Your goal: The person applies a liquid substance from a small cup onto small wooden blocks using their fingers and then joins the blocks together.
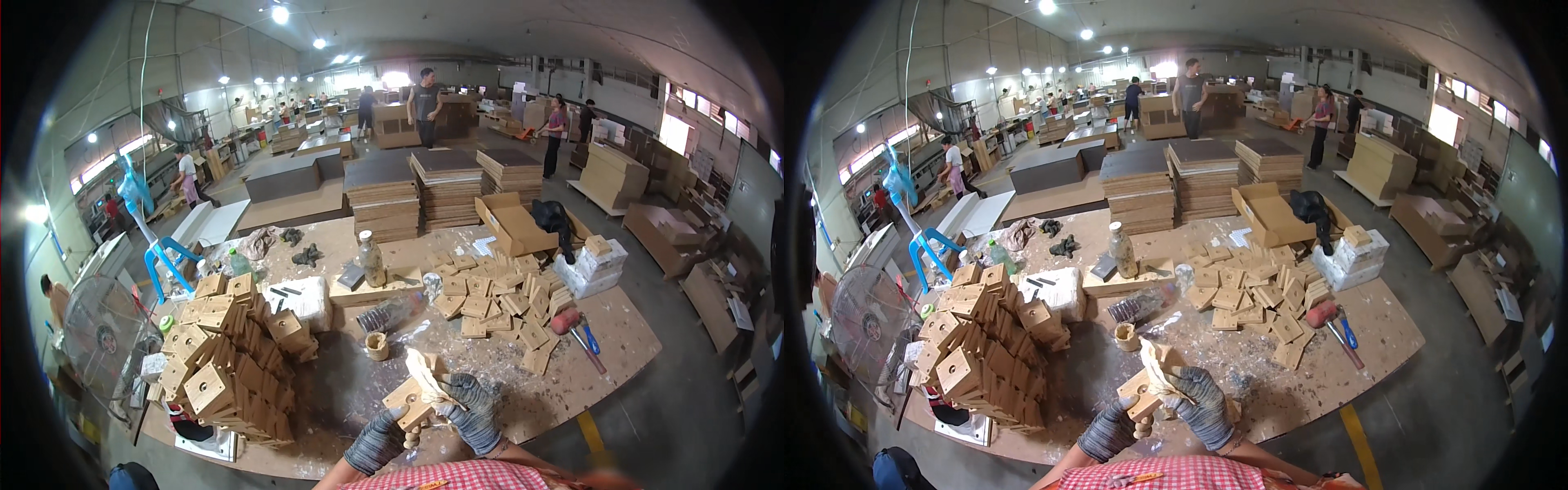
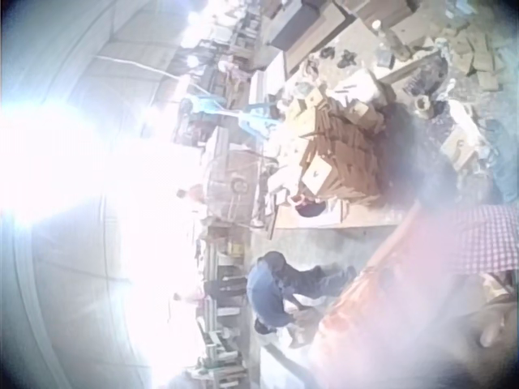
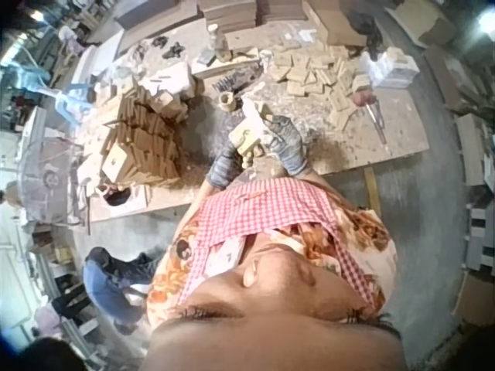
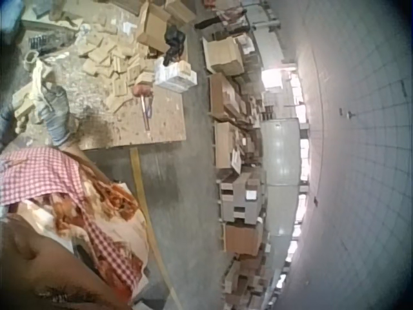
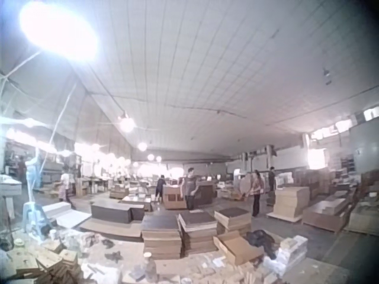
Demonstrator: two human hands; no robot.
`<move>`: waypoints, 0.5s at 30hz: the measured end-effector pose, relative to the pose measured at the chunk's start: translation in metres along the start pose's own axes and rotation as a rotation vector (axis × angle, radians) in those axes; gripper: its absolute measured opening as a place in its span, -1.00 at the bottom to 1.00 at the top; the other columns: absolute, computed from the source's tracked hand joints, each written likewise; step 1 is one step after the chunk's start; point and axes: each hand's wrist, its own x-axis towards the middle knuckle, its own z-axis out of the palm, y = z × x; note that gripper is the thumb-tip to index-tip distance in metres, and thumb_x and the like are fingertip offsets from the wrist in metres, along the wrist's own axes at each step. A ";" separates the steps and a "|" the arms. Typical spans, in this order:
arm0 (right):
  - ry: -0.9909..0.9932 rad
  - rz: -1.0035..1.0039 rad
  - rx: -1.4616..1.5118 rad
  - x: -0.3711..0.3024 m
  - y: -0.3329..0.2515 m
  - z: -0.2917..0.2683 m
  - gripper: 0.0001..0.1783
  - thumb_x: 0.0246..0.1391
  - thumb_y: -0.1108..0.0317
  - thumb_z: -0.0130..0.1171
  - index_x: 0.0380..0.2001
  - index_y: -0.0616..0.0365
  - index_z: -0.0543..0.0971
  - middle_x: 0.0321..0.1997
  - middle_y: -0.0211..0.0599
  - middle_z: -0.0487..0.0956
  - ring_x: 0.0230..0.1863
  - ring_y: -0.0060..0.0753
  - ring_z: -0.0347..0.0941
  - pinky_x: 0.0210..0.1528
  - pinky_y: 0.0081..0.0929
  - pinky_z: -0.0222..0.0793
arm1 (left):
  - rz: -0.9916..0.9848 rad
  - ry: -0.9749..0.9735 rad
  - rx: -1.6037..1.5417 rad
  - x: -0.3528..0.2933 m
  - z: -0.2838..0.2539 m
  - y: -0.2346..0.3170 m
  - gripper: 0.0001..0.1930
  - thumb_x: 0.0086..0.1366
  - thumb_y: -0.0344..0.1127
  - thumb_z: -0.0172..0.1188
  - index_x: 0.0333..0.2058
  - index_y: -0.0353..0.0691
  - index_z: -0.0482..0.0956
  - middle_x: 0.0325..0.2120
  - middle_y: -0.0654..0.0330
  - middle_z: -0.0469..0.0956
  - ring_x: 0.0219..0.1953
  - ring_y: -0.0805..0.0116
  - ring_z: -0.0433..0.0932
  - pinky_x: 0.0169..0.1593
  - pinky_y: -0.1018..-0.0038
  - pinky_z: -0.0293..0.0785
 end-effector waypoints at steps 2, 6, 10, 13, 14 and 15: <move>-0.018 0.051 -0.001 -0.001 0.005 0.002 -0.67 -0.09 0.42 0.31 -0.18 0.20 0.59 -0.11 -0.23 0.54 -0.07 -0.33 0.44 -0.01 -0.44 0.39 | 0.016 0.051 0.037 -0.001 -0.004 0.004 -0.55 0.17 -0.14 0.20 -0.06 -0.30 0.37 -0.50 0.10 0.49 -0.56 0.33 0.44 -0.51 0.48 0.35; -0.112 0.346 0.043 -0.002 0.016 -0.001 -0.66 -0.03 0.38 0.27 -0.15 0.23 0.57 -0.12 -0.20 0.55 -0.10 -0.36 0.47 0.00 -0.47 0.38 | 0.057 0.091 0.062 -0.004 -0.007 0.006 -0.54 0.17 -0.15 0.20 -0.04 -0.30 0.34 -0.51 0.12 0.47 -0.58 0.34 0.44 -0.55 0.53 0.34; 0.003 0.252 0.036 0.003 0.033 -0.012 -0.66 0.03 0.31 0.17 -0.12 0.22 0.55 -0.11 -0.13 0.54 -0.06 -0.20 0.45 0.07 -0.37 0.32 | 0.118 0.098 0.137 -0.011 -0.006 0.010 -0.57 0.19 -0.15 0.18 -0.07 -0.32 0.38 -0.51 0.15 0.50 -0.56 0.36 0.46 -0.54 0.51 0.35; 0.118 0.195 -0.201 0.010 0.044 -0.030 -0.63 0.05 0.25 0.17 -0.12 0.26 0.53 -0.02 -0.14 0.49 0.09 -0.21 0.33 0.23 -0.29 0.13 | 0.175 0.169 0.345 -0.014 -0.011 0.018 -0.63 0.21 -0.15 0.16 -0.14 -0.33 0.45 -0.48 0.17 0.54 -0.53 0.38 0.49 -0.46 0.51 0.38; 0.186 0.125 -0.311 0.012 0.045 -0.035 -0.64 0.05 0.24 0.16 -0.15 0.28 0.53 0.01 -0.12 0.47 0.12 -0.20 0.28 0.25 -0.27 0.07 | 0.153 0.264 0.415 -0.015 -0.011 0.017 -0.64 0.22 -0.15 0.17 -0.17 -0.33 0.47 -0.47 0.17 0.55 -0.51 0.39 0.50 -0.42 0.52 0.40; 0.207 0.169 -0.282 0.014 0.044 -0.040 -0.64 0.03 0.24 0.17 -0.17 0.28 0.52 0.04 -0.12 0.44 0.13 -0.18 0.25 0.23 -0.27 0.08 | 0.187 0.301 0.454 -0.016 -0.012 0.017 -0.66 0.22 -0.15 0.17 -0.20 -0.33 0.49 -0.46 0.17 0.55 -0.48 0.40 0.51 -0.38 0.53 0.42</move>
